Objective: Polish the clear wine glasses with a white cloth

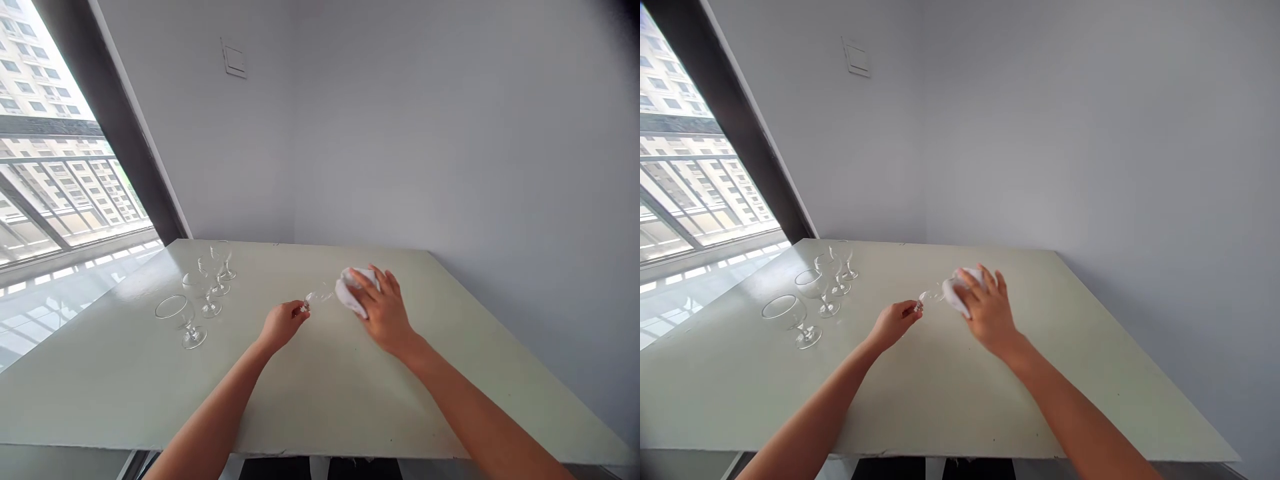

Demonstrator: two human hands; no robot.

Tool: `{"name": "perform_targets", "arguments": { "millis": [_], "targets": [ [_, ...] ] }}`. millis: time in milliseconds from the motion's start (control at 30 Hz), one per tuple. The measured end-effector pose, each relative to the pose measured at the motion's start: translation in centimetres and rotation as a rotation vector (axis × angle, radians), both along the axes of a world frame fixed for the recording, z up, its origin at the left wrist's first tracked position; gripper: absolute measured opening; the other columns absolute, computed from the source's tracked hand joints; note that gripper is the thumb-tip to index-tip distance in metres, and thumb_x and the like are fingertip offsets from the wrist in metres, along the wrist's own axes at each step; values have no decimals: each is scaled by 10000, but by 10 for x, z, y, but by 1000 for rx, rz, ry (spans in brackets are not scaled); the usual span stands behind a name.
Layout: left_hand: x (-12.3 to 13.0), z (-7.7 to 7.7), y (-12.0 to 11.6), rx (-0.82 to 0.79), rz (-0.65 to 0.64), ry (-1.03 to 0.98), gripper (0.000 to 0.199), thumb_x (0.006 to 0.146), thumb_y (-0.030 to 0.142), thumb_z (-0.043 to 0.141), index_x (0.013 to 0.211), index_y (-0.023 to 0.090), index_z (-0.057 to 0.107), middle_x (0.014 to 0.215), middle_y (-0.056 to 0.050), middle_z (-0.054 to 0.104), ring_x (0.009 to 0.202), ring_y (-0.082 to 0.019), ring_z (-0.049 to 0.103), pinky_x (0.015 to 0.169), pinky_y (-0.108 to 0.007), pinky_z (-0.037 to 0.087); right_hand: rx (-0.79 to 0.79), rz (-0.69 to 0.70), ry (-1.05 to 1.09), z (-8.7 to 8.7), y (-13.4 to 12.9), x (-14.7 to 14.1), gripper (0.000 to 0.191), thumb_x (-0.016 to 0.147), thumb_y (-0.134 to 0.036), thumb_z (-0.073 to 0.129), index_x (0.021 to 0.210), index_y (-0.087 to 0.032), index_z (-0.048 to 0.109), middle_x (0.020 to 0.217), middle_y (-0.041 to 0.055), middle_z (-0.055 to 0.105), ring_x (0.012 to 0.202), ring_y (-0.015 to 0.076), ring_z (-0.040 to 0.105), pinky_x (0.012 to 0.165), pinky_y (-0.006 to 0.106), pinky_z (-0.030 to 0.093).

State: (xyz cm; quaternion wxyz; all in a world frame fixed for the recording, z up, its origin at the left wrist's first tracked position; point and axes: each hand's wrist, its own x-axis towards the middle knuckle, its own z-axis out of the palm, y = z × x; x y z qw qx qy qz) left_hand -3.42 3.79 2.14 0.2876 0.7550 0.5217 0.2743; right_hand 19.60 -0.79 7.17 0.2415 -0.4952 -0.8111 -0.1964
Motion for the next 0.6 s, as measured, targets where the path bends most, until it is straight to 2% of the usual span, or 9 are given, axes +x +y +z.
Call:
{"name": "perform_targets", "arguments": {
  "millis": [67, 167, 233, 300, 367, 433, 500, 600],
  "targets": [
    [4, -7, -3, 95, -51, 51, 162, 736, 272, 456, 628, 178, 532, 552, 29, 438, 507, -86, 356, 488, -212, 243, 33, 128, -103, -9, -3, -25, 419, 839, -369, 459, 1206, -172, 508, 1350, 86, 410, 1277, 354, 220, 1014, 579, 135],
    [9, -18, -7, 268, -120, 105, 92, 687, 166, 477, 607, 167, 521, 562, 9, 483, 500, -89, 387, 494, -214, 262, 15, 268, -164, -27, 3, -52, 478, 847, -440, 424, 1180, -109, 516, 1223, 151, 520, 1213, 328, 337, 1016, 559, 157],
    [10, -21, -8, 440, -139, 143, 120, 715, 151, 469, 614, 168, 531, 567, -10, 508, 511, -104, 422, 505, -227, 275, -45, 256, -98, -32, 13, -59, 416, 855, -429, 413, 1082, -119, 575, 1074, 146, 600, 1095, 296, 453, 989, 522, 228],
    [10, -21, -7, 607, -168, 190, 173, 782, 179, 444, 653, 170, 559, 572, -26, 526, 542, -127, 460, 526, -248, 289, -183, 185, 44, -28, 24, -57, 365, 854, -436, 409, 906, -145, 624, 881, 113, 638, 906, 249, 538, 891, 452, 348],
    [9, -17, -7, 710, -211, 226, 179, 830, 220, 427, 807, 173, 598, 607, -34, 554, 582, -142, 490, 555, -264, 308, -433, 104, 254, -18, 35, -49, 399, 838, -477, 413, 698, -155, 602, 664, 65, 597, 683, 190, 544, 713, 357, 425],
    [8, -14, -8, 737, -222, 222, 214, 851, 246, 420, 973, 177, 581, 632, -30, 569, 594, -142, 501, 573, -267, 323, -764, 63, 544, -8, 45, -38, 440, 799, -526, 448, 574, -159, 536, 528, 22, 511, 532, 145, 493, 556, 288, 412],
    [9, -12, -10, 704, -212, 176, 232, 859, 260, 416, 1017, 185, 568, 646, -26, 578, 599, -135, 509, 587, -260, 337, -1034, 91, 918, -3, 54, -29, 418, 756, -535, 510, 582, -156, 525, 518, 11, 495, 498, 134, 488, 497, 263, 401],
    [13, -15, -11, 589, -166, 48, 205, 858, 276, 420, 949, 194, 583, 672, -19, 591, 615, -121, 512, 609, -243, 358, -1182, 242, 1494, -9, 61, -26, 342, 746, -488, 550, 748, -147, 576, 654, 43, 583, 598, 164, 555, 547, 280, 450]
  ]
}}
